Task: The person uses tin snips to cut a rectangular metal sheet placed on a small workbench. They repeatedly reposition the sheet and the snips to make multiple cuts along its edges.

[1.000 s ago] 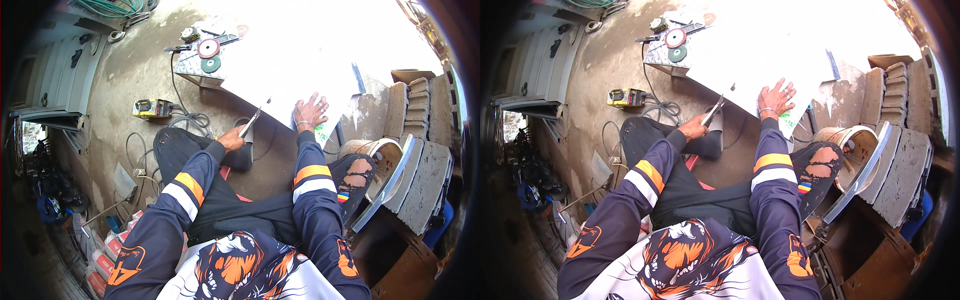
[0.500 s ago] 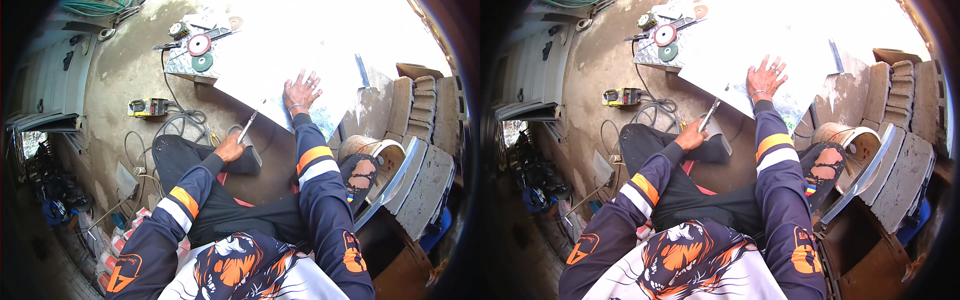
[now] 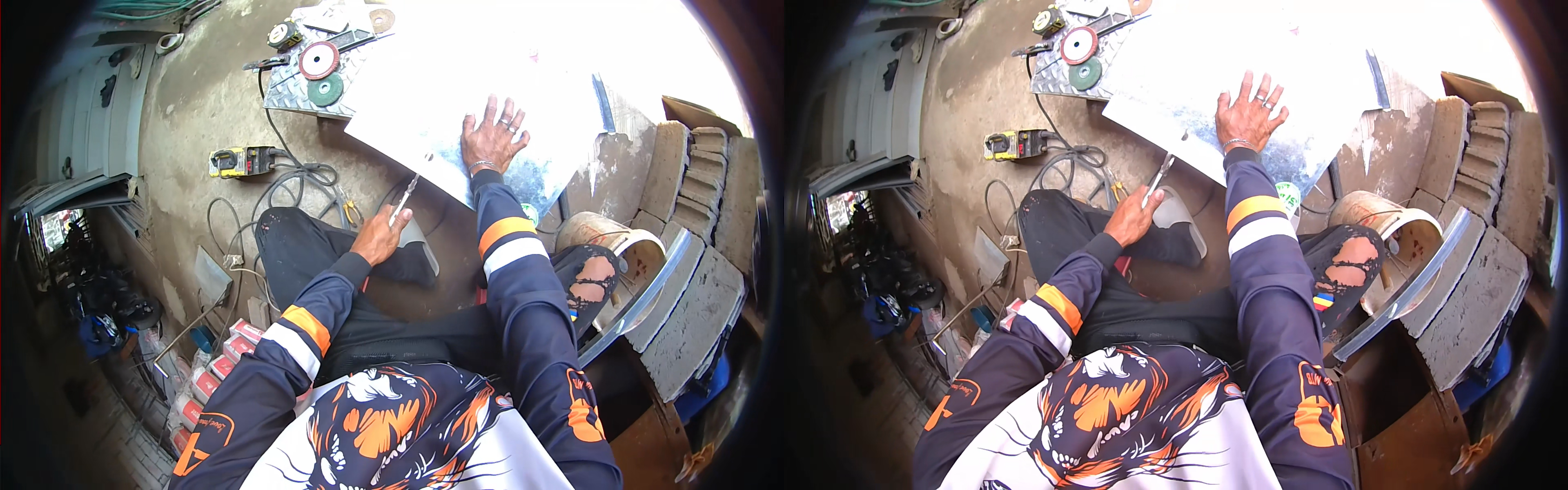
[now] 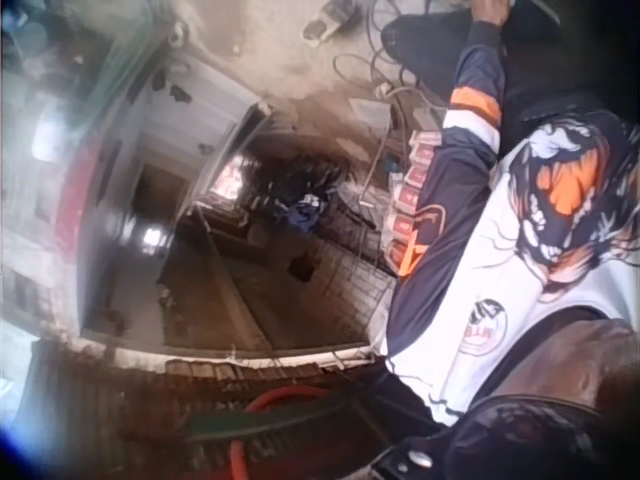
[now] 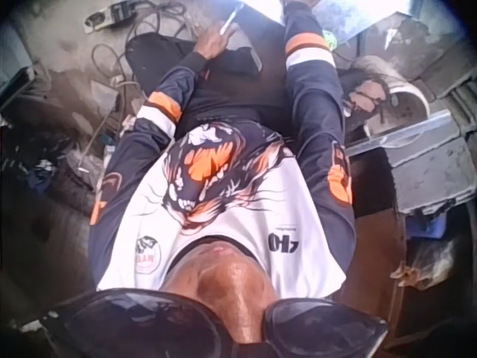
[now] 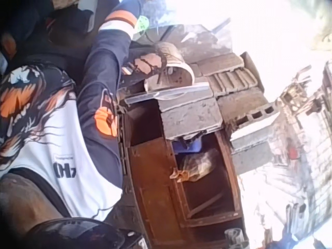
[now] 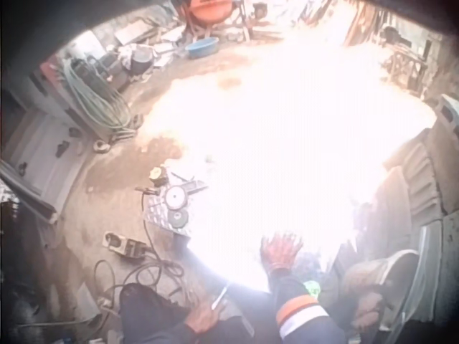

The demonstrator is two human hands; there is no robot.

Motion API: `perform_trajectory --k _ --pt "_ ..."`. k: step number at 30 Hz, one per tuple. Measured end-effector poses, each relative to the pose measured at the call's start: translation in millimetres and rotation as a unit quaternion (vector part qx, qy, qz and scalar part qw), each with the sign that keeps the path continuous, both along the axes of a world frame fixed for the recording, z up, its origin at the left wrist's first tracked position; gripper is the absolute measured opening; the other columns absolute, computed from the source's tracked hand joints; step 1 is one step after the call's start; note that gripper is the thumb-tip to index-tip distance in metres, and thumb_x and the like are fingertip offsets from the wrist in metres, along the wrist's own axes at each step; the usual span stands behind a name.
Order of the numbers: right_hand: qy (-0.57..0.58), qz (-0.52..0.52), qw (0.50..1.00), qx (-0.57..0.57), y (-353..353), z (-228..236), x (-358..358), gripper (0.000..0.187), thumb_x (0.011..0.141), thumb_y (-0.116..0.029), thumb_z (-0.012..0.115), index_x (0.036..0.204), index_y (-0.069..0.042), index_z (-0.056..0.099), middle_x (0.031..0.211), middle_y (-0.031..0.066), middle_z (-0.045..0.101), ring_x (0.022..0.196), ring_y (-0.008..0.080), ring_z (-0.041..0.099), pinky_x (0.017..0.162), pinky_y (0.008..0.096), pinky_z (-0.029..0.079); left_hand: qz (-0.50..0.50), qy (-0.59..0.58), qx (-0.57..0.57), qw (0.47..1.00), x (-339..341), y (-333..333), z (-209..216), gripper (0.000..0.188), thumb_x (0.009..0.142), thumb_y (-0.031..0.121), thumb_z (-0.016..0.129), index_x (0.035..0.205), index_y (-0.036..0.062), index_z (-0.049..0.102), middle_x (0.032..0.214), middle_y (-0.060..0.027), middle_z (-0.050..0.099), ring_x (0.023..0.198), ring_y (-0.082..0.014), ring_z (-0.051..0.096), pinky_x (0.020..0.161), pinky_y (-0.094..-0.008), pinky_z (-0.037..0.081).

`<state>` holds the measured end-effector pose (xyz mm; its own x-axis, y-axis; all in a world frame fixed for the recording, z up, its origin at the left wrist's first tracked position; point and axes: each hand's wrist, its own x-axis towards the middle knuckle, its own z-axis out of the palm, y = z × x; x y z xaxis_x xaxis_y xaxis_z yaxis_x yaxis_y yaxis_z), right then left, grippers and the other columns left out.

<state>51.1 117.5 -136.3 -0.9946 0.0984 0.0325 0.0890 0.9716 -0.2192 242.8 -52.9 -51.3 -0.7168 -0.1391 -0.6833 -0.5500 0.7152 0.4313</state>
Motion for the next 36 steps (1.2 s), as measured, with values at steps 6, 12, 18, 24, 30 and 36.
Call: perform_trajectory --k 6,12,18,24,30,36 --pt "0.004 -0.006 1.0 -0.025 3 -4 -4 0.063 0.091 -0.044 0.047 0.148 -0.019 0.037 0.155 0.0132 0.028 0.145 0.0369 0.017 0.11 0.0613 0.011 0.018 0.006 0.041 0.999 0 -4 1 0.062 0.102 0.052 0.026 0.107 -0.0014 0.056 0.095 -0.0251 0.065 0.094 -0.045 0.06 0.083 -0.0468 0.045" --pt "0.012 -0.004 1.0 -0.027 3 -10 -5 0.061 0.092 -0.044 0.047 0.147 -0.02 0.038 0.154 0.0125 0.03 0.145 0.0364 0.017 0.109 0.0611 0.01 -0.021 -0.006 0.009 1.0 -19 1 18 0.054 0.103 0.043 0.028 0.105 -0.003 0.055 0.097 -0.033 0.061 0.097 -0.0524 0.055 0.084 -0.0555 0.042" --pt "0.013 -0.005 0.999 -0.039 4 -8 -4 0.06 0.092 -0.043 0.048 0.147 -0.021 0.037 0.154 0.0124 0.029 0.145 0.0365 0.018 0.109 0.0613 0.011 -0.013 -0.061 -0.016 0.998 -32 10 38 0.058 0.102 0.046 0.029 0.104 -0.0051 0.056 0.103 -0.0361 0.06 0.105 -0.0536 0.053 0.09 -0.0558 0.041" --pt "0.012 0.001 0.999 -0.033 4 -8 -4 0.061 0.092 -0.043 0.049 0.146 -0.021 0.037 0.154 0.0129 0.029 0.145 0.0365 0.018 0.109 0.0619 0.012 -0.006 -0.1 -0.007 0.995 -42 10 44 0.061 0.102 0.048 0.03 0.101 -0.0068 0.058 0.102 -0.0374 0.059 0.104 -0.0546 0.054 0.091 -0.0553 0.041" --pt "0.001 -0.006 0.999 -0.031 4 -3 -5 0.059 0.091 -0.041 0.049 0.146 -0.021 0.038 0.154 0.0127 0.029 0.144 0.0362 0.018 0.109 0.0617 0.013 -0.025 -0.105 -0.01 0.994 -43 7 39 0.067 0.102 0.05 0.027 0.091 -0.0089 0.057 0.089 -0.0347 0.06 0.092 -0.0508 0.057 0.081 -0.0499 0.043" --pt "0.023 -0.01 0.999 -0.028 2 -8 -5 0.062 0.089 -0.045 0.048 0.146 -0.022 0.037 0.154 0.0107 0.028 0.145 0.0337 0.017 0.109 0.0608 0.012 0.02 -0.037 0.002 0.999 -11 -3 -1 0.055 0.1 0.047 0.038 0.099 -0.005 0.056 0.088 -0.0292 0.062 0.089 -0.0437 0.061 0.081 -0.0475 0.046"
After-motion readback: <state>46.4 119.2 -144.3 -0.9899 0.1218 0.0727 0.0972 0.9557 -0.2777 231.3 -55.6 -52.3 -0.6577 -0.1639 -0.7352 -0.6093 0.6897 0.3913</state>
